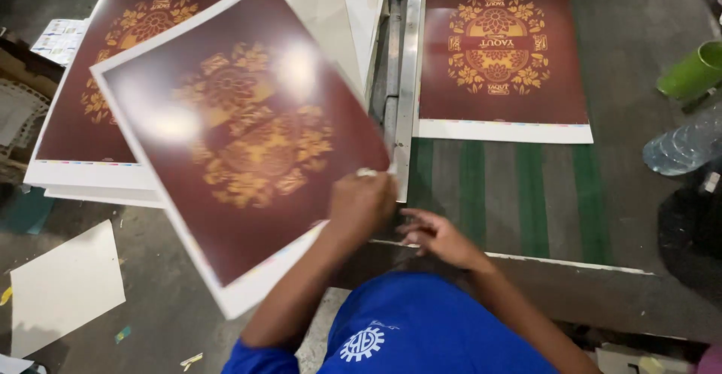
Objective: The person repeatedly picks up large, maroon-colored printed sheets from a pile on the right side of a workbench and places them onto a stack on the left side. The task involves handling the sheets by hand and moving them between two locations on the table.
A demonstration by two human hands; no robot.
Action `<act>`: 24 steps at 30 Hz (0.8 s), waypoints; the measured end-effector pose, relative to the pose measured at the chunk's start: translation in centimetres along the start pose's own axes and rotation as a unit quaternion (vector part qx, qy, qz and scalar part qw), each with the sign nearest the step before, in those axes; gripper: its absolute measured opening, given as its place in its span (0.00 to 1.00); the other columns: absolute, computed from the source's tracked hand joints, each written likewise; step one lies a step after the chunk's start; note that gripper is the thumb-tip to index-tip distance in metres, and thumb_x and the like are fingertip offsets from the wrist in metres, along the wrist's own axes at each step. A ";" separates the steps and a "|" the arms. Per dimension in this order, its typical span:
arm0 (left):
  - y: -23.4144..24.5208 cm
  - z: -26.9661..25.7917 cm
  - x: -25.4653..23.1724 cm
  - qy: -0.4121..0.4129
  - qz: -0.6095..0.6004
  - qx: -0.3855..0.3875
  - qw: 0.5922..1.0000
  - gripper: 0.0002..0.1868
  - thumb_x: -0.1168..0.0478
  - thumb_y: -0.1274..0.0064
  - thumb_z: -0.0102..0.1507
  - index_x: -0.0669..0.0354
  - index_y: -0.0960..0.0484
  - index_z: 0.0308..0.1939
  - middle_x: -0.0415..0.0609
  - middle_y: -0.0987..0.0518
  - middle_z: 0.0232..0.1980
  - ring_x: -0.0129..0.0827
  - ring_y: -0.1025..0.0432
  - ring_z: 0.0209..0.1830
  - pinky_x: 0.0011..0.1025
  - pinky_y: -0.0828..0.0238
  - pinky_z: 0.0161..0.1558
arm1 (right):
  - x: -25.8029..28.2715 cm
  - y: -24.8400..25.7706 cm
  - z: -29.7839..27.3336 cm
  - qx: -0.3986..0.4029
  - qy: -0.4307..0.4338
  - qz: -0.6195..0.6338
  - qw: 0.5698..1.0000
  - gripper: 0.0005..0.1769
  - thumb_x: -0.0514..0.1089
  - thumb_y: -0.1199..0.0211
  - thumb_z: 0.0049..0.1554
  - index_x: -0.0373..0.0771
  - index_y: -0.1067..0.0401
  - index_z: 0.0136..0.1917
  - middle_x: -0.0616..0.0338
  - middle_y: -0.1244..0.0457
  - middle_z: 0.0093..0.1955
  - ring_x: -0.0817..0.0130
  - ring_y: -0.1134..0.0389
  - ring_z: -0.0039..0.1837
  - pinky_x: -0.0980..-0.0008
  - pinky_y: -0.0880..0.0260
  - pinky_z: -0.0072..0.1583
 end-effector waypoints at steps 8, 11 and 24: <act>-4.8 0.8 -4.0 -0.044 -0.064 0.050 0.996 0.14 0.53 0.43 0.66 0.60 0.21 0.34 0.57 0.21 0.27 0.50 0.24 0.26 0.46 0.28 0.30 | -6.1 1.0 1.7 0.070 0.081 0.089 0.990 0.15 0.40 0.39 0.62 0.36 0.31 0.61 0.55 0.32 0.46 0.67 0.29 0.45 0.68 0.25 0.48; -2.0 0.9 -1.1 -0.013 -0.089 0.066 0.994 0.17 0.49 0.40 0.61 0.61 0.21 0.33 0.60 0.20 0.29 0.54 0.23 0.29 0.49 0.28 0.32 | -6.5 5.2 -0.1 -0.093 0.012 0.132 0.987 0.12 0.42 0.43 0.62 0.37 0.30 0.58 0.56 0.31 0.44 0.67 0.29 0.43 0.66 0.26 0.42; 15.0 -9.4 29.0 0.240 0.388 0.001 0.890 0.37 0.35 0.37 0.56 0.71 0.18 0.45 0.65 0.18 0.38 0.56 0.22 0.37 0.51 0.27 0.32 | -8.2 25.7 -12.2 -0.362 0.171 0.165 0.901 0.12 0.36 0.41 0.71 0.32 0.36 0.66 0.55 0.34 0.48 0.68 0.29 0.45 0.65 0.24 0.43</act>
Point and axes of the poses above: each hand's wrist, its own z-axis towards the middle knuckle, its own y-axis out of the back of the hand, x = y × z, the point moved 9 cm from there along z, towards the middle knuckle
